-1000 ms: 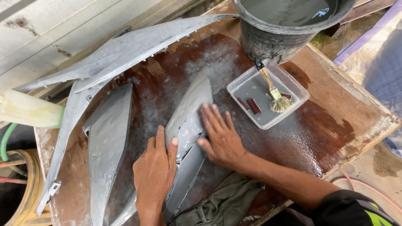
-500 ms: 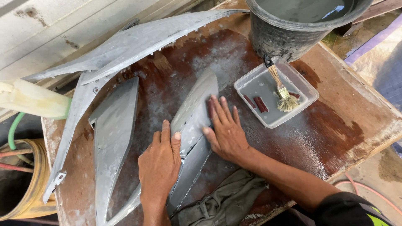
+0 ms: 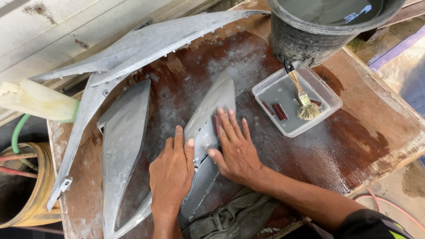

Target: The person sands a grey plastic car part on a wooden table using a sanding block. They occasionally dip the sanding block into a container of water and use a brush to clean the surface of the part. The person works on the part from various angles, holding it with one hand while sanding with the other.

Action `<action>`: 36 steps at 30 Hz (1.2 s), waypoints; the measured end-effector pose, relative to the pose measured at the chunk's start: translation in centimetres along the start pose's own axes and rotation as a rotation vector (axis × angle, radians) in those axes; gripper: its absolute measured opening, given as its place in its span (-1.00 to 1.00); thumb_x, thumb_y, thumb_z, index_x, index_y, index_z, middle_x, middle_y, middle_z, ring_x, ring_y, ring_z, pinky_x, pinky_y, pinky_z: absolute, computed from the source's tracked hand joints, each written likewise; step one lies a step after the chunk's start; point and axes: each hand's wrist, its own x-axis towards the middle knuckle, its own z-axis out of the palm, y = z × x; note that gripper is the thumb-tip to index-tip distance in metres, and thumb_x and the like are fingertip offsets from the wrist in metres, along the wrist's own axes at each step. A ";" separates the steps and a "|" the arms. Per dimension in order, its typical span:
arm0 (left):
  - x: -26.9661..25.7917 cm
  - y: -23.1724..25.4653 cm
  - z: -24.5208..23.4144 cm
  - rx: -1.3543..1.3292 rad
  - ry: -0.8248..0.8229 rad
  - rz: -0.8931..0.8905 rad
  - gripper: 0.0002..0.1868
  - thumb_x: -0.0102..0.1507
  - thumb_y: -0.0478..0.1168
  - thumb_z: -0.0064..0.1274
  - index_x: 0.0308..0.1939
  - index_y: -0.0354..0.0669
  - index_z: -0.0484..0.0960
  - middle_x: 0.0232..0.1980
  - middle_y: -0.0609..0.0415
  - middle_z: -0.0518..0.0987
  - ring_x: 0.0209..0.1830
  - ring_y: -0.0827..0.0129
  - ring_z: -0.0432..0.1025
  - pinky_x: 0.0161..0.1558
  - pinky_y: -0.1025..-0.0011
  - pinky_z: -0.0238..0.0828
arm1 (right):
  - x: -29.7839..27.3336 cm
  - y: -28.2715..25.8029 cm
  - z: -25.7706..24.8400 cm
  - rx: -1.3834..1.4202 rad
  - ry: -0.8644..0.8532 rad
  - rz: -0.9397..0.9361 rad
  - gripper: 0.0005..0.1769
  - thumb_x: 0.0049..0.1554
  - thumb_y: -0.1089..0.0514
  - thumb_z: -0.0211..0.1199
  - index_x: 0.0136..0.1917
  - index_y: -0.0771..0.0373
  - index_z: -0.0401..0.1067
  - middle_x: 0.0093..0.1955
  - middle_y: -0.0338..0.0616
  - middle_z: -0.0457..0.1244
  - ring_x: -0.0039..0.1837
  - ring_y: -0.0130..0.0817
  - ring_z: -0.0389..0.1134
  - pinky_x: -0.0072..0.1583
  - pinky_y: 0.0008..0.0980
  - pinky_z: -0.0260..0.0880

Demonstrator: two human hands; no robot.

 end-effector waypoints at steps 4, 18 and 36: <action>0.1 -0.3 0.3 0.025 0.021 0.038 -0.43 0.45 0.02 -0.30 0.30 -0.38 0.48 -0.13 -0.13 0.63 -0.52 0.14 0.59 -0.61 0.28 0.48 | -1.1 -2.0 -0.4 0.007 -0.053 -0.064 0.04 0.27 -0.45 -0.69 0.61 0.43 -0.15 0.71 0.20 -0.34 0.71 0.11 -0.38 0.58 0.31 -0.47; -0.1 -0.2 0.3 0.030 0.071 0.047 -0.43 0.45 0.01 -0.29 0.29 -0.40 0.50 -0.19 -0.11 0.64 -0.55 0.18 0.58 -0.64 0.34 0.43 | -0.9 0.2 0.5 -0.057 -0.041 -0.105 -0.04 0.30 -0.41 -0.59 0.65 0.33 -0.18 0.72 0.09 -0.28 0.72 0.05 -0.35 0.60 0.25 -0.50; 0.0 -0.2 0.5 0.003 0.062 0.012 -0.44 0.45 0.03 -0.27 0.29 -0.35 0.50 -0.12 -0.14 0.64 -0.46 0.10 0.60 -0.59 0.25 0.50 | 0.3 1.0 0.3 -0.052 -0.094 0.004 -0.13 0.32 -0.30 -0.62 0.65 0.34 -0.45 0.74 0.06 -0.49 0.72 0.07 -0.49 0.61 0.19 -0.57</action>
